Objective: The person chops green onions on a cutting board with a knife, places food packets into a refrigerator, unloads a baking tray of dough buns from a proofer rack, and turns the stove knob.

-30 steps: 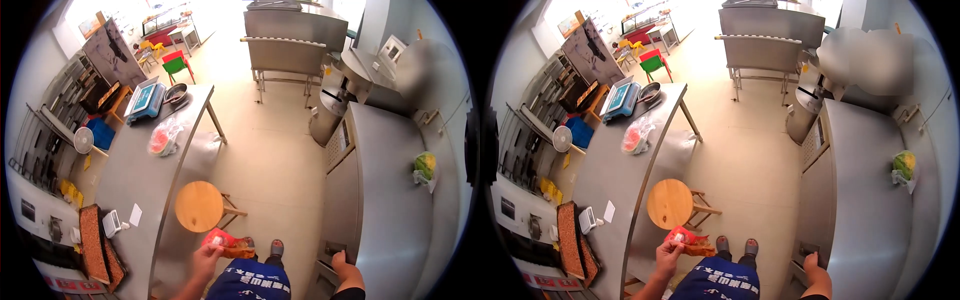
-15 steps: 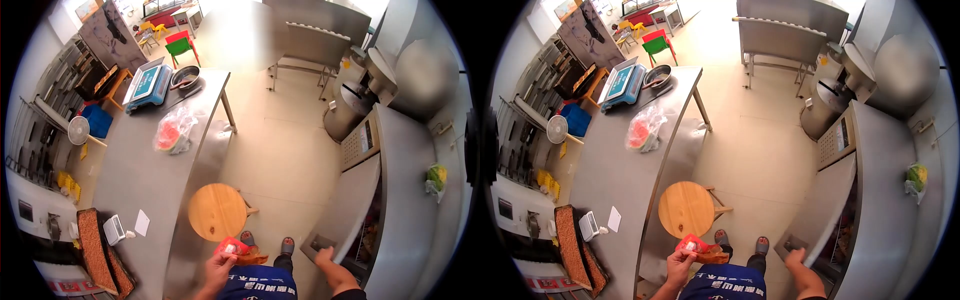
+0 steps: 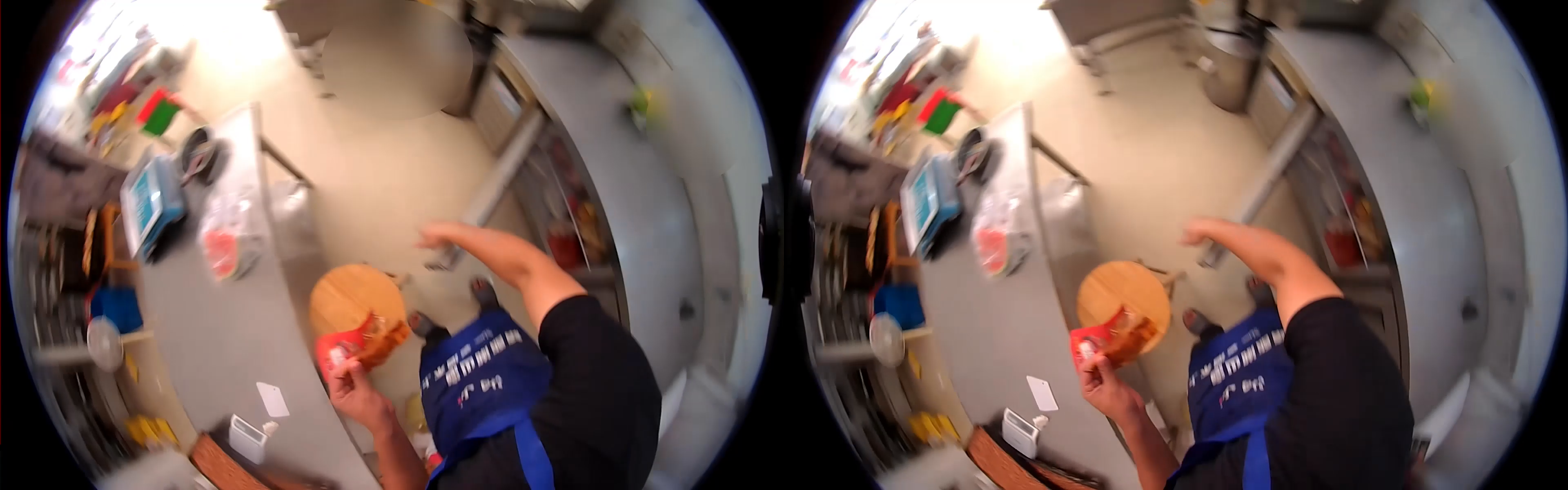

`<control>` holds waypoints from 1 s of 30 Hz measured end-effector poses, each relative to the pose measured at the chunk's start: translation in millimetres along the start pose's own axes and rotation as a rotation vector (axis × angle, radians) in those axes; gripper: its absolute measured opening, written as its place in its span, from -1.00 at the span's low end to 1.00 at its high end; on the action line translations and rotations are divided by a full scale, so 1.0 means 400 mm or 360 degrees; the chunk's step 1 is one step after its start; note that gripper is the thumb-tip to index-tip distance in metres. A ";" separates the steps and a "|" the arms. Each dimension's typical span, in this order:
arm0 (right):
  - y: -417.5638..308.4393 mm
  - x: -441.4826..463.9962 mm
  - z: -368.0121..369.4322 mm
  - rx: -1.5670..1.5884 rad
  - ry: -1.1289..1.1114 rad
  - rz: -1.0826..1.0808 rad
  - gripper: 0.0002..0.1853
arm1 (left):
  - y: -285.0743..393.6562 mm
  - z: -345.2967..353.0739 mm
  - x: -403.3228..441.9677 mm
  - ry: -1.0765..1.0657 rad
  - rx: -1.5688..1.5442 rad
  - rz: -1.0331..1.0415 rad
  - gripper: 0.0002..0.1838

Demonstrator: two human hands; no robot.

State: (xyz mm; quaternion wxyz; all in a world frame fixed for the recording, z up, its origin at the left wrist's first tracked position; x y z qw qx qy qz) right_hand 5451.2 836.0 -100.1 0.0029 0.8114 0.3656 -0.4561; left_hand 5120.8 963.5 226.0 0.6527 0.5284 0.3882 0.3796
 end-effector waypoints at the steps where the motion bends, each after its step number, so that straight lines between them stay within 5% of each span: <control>1: -0.038 -0.114 -0.121 0.0216 0.0992 -0.0304 -0.58 | 0.027 0.032 0.003 -0.0032 0.0078 -0.0009 -0.91; 4: -0.080 -0.380 -0.236 0.0763 0.1461 -0.0514 -0.64 | 0.009 0.121 -0.009 -0.0254 0.0116 -0.0075 -0.91; 9: 0.040 -0.642 0.014 0.2008 0.0682 -0.0476 -0.35 | -0.089 0.389 -0.093 -0.0603 0.0269 -0.0168 -0.94; 14: 0.249 -0.647 0.203 0.3056 0.0327 -0.0444 -0.20 | -0.453 0.681 -0.222 -0.0837 0.0213 -0.0536 -0.93; 17: 0.472 -0.610 0.238 0.2817 0.0939 -0.0157 -0.28 | -0.669 0.822 -0.300 -0.0937 0.0177 -0.0806 -0.93; 28: 0.925 -0.534 0.388 0.3484 0.1469 0.0485 -0.66 | -1.057 1.119 -0.237 -0.0857 0.0188 -0.0752 -0.79; 30: 1.023 -0.532 0.433 0.3560 0.1913 0.0603 -0.63 | -1.143 1.121 -0.200 -0.0816 0.0375 -0.0797 -0.82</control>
Point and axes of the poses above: each hand's wrist, its own x-axis towards the middle knuckle, its own z-axis out of the palm, y = z × x, the point moved 8 cm from there along x, towards the middle knuckle, and after that the axes turned 1 degree about y, right-handed, at the moved point
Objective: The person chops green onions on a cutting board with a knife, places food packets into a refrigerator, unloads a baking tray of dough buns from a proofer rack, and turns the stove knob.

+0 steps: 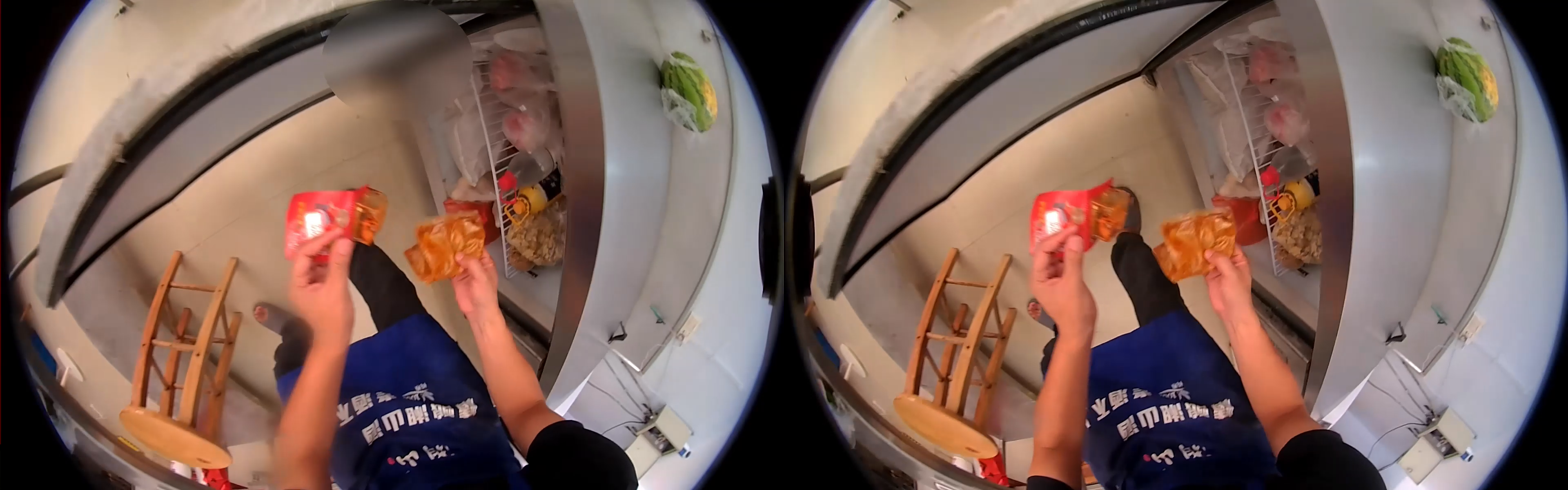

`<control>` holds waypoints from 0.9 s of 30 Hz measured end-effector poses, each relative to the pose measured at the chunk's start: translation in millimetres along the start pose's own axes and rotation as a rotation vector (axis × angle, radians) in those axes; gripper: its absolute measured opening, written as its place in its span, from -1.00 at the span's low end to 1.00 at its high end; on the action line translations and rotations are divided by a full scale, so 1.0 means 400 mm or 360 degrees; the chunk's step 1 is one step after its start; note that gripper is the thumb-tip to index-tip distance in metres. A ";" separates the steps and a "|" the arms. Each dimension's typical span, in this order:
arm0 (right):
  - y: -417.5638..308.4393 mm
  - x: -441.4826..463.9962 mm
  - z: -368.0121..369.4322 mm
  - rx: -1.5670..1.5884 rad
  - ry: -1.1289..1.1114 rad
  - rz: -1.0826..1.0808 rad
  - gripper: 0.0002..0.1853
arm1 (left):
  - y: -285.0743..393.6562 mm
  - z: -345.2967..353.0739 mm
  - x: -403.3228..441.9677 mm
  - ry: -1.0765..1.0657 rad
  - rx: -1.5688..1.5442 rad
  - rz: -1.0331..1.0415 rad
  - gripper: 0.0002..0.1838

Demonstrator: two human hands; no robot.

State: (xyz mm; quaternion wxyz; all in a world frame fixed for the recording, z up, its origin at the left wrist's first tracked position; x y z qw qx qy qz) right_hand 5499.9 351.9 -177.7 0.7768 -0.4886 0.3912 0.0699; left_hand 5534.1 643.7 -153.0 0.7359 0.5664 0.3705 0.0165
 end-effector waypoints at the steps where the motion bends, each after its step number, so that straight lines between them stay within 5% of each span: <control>1: -0.013 0.043 -0.029 0.0023 0.0160 -0.0093 -0.53 | -0.010 0.000 0.027 0.0013 -0.0018 -0.0026 -0.82; 8: -0.176 0.373 0.086 -0.0055 -0.0011 -0.0586 -0.42 | -0.137 -0.050 0.102 0.0076 -0.0049 -0.0036 -0.84; 16: -0.306 0.740 0.192 0.0106 -0.0180 -0.0608 -0.52 | -0.249 -0.097 0.060 0.0037 0.0014 -0.0268 -0.90; 21: -0.377 0.777 0.100 0.0148 0.0473 -0.0790 -0.50 | -0.265 -0.096 0.055 -0.0082 -0.0069 -0.0282 -0.90; 25: -0.451 0.845 0.037 0.0080 0.0327 -0.0930 -0.48 | -0.262 -0.083 0.066 -0.0203 -0.0042 -0.0220 -0.87; 27: -0.457 0.836 0.028 -0.0101 0.0554 -0.1110 -0.46 | -0.252 -0.079 0.062 -0.0287 -0.0036 -0.0245 -0.88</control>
Point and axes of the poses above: each hand's wrist, its own x-axis towards the middle knuckle, its own z-axis out of the palm, y = z × x, the point moved 8 cm from there along x, towards the middle knuckle, and after that the axes turned 1 degree about y, right-handed, at the moved point
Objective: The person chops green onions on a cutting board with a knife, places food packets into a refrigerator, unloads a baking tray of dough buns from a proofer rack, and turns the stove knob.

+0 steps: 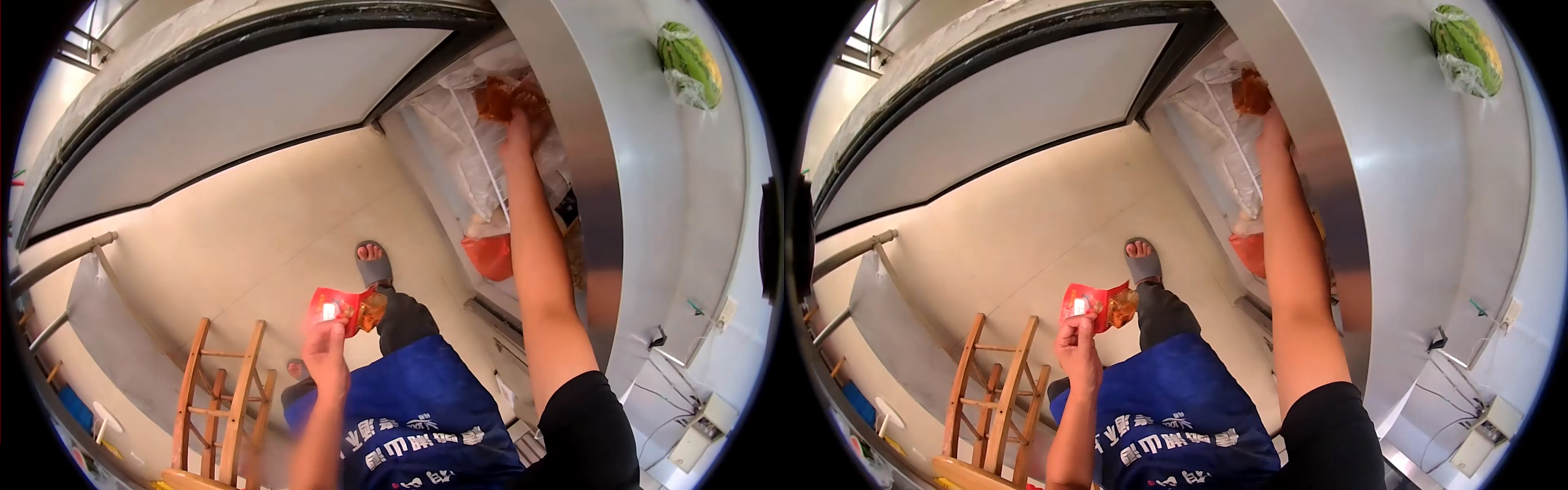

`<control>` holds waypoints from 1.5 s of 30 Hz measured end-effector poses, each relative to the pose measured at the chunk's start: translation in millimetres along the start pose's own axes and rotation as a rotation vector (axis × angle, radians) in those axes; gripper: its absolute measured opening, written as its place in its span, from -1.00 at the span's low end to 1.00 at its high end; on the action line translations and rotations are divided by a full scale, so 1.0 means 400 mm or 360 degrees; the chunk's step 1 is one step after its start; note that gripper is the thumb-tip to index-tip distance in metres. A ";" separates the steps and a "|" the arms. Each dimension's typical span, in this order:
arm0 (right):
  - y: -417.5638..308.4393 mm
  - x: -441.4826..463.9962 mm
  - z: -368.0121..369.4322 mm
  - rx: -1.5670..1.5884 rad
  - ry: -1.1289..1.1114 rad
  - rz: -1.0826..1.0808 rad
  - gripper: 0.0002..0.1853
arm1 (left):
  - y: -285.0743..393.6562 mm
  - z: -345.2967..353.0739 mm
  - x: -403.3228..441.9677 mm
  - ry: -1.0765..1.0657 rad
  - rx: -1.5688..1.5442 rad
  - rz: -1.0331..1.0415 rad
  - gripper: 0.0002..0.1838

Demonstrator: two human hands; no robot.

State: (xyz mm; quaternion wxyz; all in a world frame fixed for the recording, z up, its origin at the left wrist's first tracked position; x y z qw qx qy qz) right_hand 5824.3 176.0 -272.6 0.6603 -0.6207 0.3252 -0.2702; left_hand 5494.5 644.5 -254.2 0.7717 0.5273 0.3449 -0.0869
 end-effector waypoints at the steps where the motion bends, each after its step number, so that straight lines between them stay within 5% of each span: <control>1: -0.002 -0.014 0.006 0.0004 -0.0002 0.0004 -0.46 | 0.006 0.001 0.004 0.0004 0.0003 0.0003 -0.88; 4: -0.125 -0.098 0.082 -0.1151 -0.0135 -0.0933 -0.43 | 0.020 0.038 0.021 -0.0115 -0.0040 -0.0044 -0.87; 7: -0.183 -0.169 0.101 -0.1834 0.0192 -0.1039 -0.47 | 0.090 0.139 0.047 -0.0256 0.0065 0.0014 -0.87; 11: -0.235 -0.245 0.078 -0.1784 0.0214 -0.1138 -0.50 | 0.116 0.269 0.103 -0.0416 0.0037 0.0053 -0.86; 16: -0.157 -0.377 -0.079 -0.1169 -0.0449 -0.0617 -0.59 | 0.174 0.501 0.185 -0.0746 -0.0171 0.0234 -0.89; 18: -0.116 -0.486 -0.074 -0.0399 -0.0273 0.0016 -0.63 | 0.195 0.614 0.233 -0.0880 -0.0174 0.0430 -0.90; 19: -0.141 -0.479 -0.063 -0.0403 -0.0283 0.0017 -0.63 | 0.191 0.660 0.267 -0.0870 -0.0179 0.0432 -0.90; 21: -0.090 -0.509 0.033 0.0736 -0.0716 0.1044 -0.60 | 0.153 0.755 0.337 -0.0945 0.0040 0.0189 -0.85; 24: 0.048 -0.330 0.028 0.0859 -0.0695 0.0918 -0.65 | 0.205 0.853 0.380 -0.1098 0.0294 0.0641 -0.88; 28: 0.030 -0.216 0.031 0.1023 -0.0345 0.0739 -0.68 | 0.111 0.893 0.448 -0.1141 0.0053 0.0672 -0.84; 30: 0.026 -0.220 0.013 0.1073 -0.0274 0.0665 -0.58 | -0.063 0.742 0.561 -0.0060 -0.0752 0.0126 -0.65; 31: 0.034 -0.236 -0.004 0.1063 -0.0253 0.0705 -0.58 | -0.100 0.710 0.552 -0.0030 -0.0725 0.0107 -0.65; 33: 0.033 -0.260 -0.026 0.0730 -0.0122 0.0685 -0.59 | -0.209 0.688 0.528 -0.0146 -0.0821 -0.0597 -0.56; 34: -0.015 -0.313 -0.022 0.0722 -0.0177 0.0682 -0.60 | -0.214 0.644 0.510 -0.0121 -0.0794 -0.0600 -0.56; 36: 0.020 -0.402 -0.044 0.0865 -0.0215 0.0863 -0.64 | -0.181 0.619 0.424 -0.0795 -0.0649 -0.0430 -0.62; 40: 0.112 -0.659 -0.038 0.0619 -0.0297 0.1206 -0.65 | -0.066 0.489 0.298 -0.0798 -0.0460 -0.0314 -0.64; 42: 0.128 -0.754 -0.012 -0.0245 -0.0680 0.0964 -0.63 | -0.121 0.380 0.322 -0.0865 -0.0490 -0.0707 -0.55; 45: 0.322 -0.710 -0.090 -0.0602 -0.0480 0.0845 -0.63 | -0.111 0.209 0.340 -0.0756 -0.0630 -0.0806 -0.66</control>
Point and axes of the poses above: each hand's wrist, its own x-axis towards the middle knuckle, its own z-axis out of the palm, y = z × x, the point moved 8 cm from there along x, towards the middle knuckle, and after that the axes turned 1 degree about y, right-handed, at the moved point
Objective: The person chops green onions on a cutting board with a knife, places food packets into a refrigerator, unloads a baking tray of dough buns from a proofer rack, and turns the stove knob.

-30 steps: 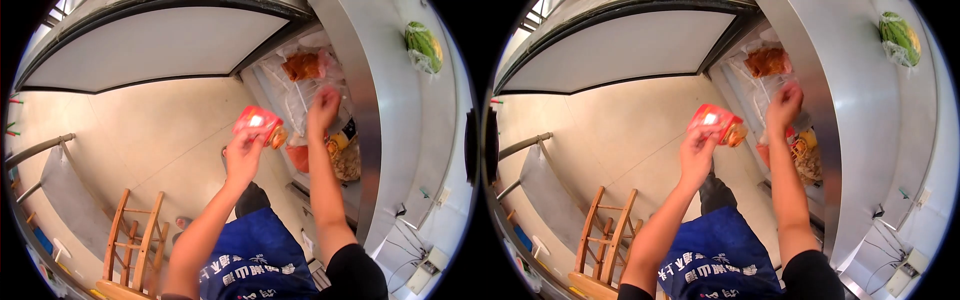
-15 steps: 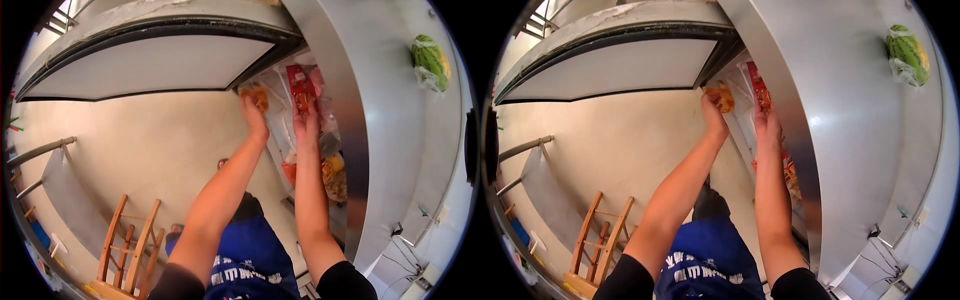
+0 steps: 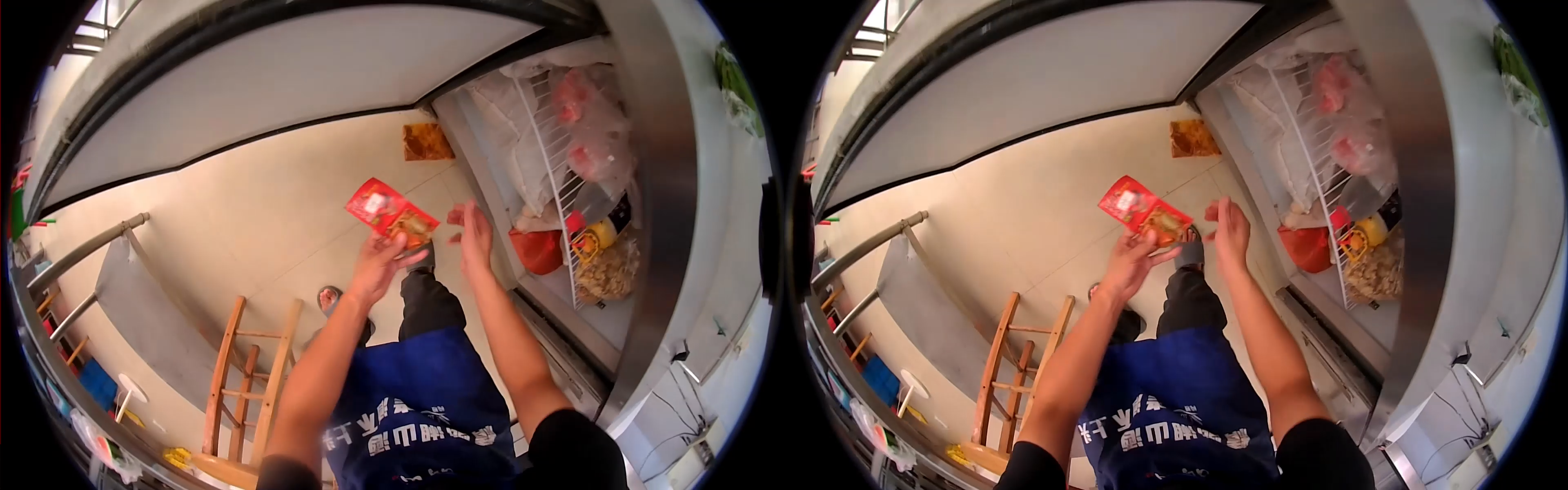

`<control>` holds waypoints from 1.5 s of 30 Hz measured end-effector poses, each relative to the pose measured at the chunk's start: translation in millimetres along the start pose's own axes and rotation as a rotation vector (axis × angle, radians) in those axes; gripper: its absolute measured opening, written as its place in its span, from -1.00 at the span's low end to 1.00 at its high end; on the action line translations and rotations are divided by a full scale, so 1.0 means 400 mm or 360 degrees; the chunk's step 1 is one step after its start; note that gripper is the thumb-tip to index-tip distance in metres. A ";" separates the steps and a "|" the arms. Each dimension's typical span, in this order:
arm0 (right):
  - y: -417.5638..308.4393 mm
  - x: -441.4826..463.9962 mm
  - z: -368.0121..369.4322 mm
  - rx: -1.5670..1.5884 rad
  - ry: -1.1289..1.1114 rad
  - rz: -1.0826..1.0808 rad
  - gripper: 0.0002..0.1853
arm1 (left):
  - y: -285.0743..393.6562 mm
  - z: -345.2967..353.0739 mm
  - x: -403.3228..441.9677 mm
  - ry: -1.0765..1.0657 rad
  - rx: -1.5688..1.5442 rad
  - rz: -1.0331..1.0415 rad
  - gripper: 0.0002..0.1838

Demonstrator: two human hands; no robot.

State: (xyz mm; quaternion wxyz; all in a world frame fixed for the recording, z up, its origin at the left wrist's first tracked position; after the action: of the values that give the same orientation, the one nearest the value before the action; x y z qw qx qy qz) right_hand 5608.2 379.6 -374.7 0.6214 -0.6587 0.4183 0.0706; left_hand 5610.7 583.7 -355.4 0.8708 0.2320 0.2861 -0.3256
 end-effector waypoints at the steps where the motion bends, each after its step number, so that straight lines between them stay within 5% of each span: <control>1: 0.101 0.081 0.010 -0.0064 0.0041 0.0113 -0.59 | 0.020 -0.039 -0.022 0.0001 -0.0005 -0.0005 -0.66; 5: 0.404 0.501 0.153 -0.0491 -0.0074 0.0250 -0.49 | 0.133 -0.136 -0.059 -0.0011 0.0472 -0.0010 -0.69; 7: 0.394 0.597 0.107 -0.1219 0.0984 0.0146 -0.39 | 0.165 -0.199 -0.051 0.0070 0.0741 -0.0023 -0.70; 8: 0.422 0.630 0.098 -0.1211 0.1004 0.0190 -0.39 | 0.179 -0.222 -0.050 0.0088 0.0783 0.0009 -0.66; 10: 0.413 0.666 0.096 -0.0549 0.0926 0.0697 -0.24 | 0.212 -0.238 -0.030 0.0078 0.0805 0.0078 -0.63; 14: 0.411 0.685 0.109 -0.0451 0.0960 0.0497 -0.24 | 0.286 -0.205 -0.003 0.0147 0.1047 0.0311 -0.62; 16: 0.462 0.715 0.093 0.0096 0.1245 0.0079 -0.53 | 0.316 -0.197 0.002 0.0099 0.0818 0.0481 -0.64; 20: 0.546 0.766 0.105 -0.0044 0.0841 0.0179 -0.65 | 0.323 -0.209 -0.007 0.0119 0.1244 0.0556 -0.65; 22: 0.432 0.613 0.174 -0.0298 0.0581 -0.0726 -0.70 | 0.321 -0.208 -0.015 0.0113 0.1324 0.0553 -0.65; 24: 0.332 0.444 0.205 -0.0586 0.0528 -0.1215 -0.77 | 0.317 -0.184 -0.024 0.0023 0.1430 0.0568 -0.65; 29: 0.226 0.291 0.136 -0.0911 0.0102 -0.0916 -0.86 | 0.300 -0.179 0.005 -0.0081 0.1339 0.0590 -0.60; 31: 0.140 0.213 0.123 -0.0510 -0.0220 -0.1322 -0.91 | 0.258 -0.164 0.022 -0.0299 0.1236 0.0518 -0.59; 34: -0.016 0.097 0.036 -0.0266 -0.0192 -0.1501 -0.86 | 0.186 -0.122 0.022 -0.0632 0.1109 0.0291 -0.48; 36: -0.114 0.027 -0.030 -0.0248 -0.0044 -0.1144 -0.90 | 0.137 -0.096 0.019 -0.0749 0.1020 0.0187 -0.41; 38: -0.206 -0.025 -0.077 0.0341 -0.0127 -0.0897 -0.85 | 0.098 -0.019 0.002 -0.0784 0.0861 0.0236 -0.38; 42: -0.268 -0.093 -0.128 0.0726 -0.0095 -0.0936 -0.79 | 0.067 0.119 0.026 -0.0781 0.0405 0.0241 -0.38; 45: -0.292 -0.128 -0.092 0.1243 -0.0217 -0.0836 -0.80 | 0.046 0.178 0.066 -0.0640 0.0522 0.0338 -0.40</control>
State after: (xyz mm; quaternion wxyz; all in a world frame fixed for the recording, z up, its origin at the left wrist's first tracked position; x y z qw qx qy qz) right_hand 5634.1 356.8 -246.6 0.8454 -0.4532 0.1910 -0.2085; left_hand 5664.7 542.8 -316.8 0.8901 0.3294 0.0252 -0.3138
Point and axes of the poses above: each hand's wrist, its own x-axis towards the middle knuckle, its own z-axis out of the palm, y = z × x, the point moved 8 cm from there along x, towards the middle knuckle, and after that the axes turned 1 degree about y, right-handed, at the moved point
